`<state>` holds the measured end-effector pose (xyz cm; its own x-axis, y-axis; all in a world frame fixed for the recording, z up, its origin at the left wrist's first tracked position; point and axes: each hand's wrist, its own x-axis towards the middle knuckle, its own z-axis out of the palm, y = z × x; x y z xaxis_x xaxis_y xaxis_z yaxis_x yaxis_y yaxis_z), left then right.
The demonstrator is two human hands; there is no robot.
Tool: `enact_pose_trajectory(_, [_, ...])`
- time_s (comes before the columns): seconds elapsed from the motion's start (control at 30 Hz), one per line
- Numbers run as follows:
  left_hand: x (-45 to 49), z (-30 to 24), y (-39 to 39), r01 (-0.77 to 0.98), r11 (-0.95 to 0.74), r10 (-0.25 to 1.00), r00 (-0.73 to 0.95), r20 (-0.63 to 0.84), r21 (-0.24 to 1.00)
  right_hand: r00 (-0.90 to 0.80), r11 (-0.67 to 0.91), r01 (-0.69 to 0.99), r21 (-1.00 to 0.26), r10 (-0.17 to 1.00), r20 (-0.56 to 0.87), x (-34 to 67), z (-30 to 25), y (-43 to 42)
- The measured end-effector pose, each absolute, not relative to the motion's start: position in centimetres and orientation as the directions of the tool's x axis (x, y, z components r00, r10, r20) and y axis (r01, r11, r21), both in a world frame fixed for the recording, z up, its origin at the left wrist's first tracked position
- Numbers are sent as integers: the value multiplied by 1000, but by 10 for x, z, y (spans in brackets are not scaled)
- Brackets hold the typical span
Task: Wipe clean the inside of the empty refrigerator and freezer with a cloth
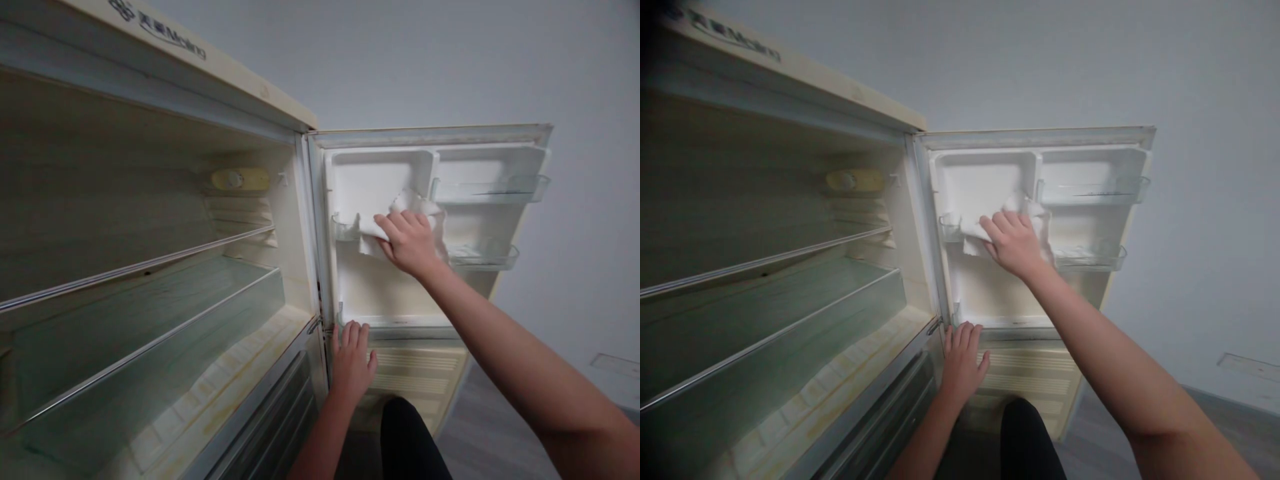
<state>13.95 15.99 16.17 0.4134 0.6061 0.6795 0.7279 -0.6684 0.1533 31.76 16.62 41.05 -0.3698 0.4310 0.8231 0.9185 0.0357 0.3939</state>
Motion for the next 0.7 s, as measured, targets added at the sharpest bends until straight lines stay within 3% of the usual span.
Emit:
enact_pose_trajectory(0.37, [144, 159, 162, 708, -678, 600, 377, 706, 198, -112, 97, 991, 93, 209, 972, 325, 383, 174])
enact_pose_trajectory(0.53, [143, 163, 160, 716, -659, 627, 352, 695, 233, 45, 207, 975, -83, 184, 982, 309, 376, 180])
enact_pose_trajectory(0.7, [138, 165, 161, 726, -654, 636, 377, 674, 211, 128, 248, 951, -186, 236, 963, 300, 345, 186])
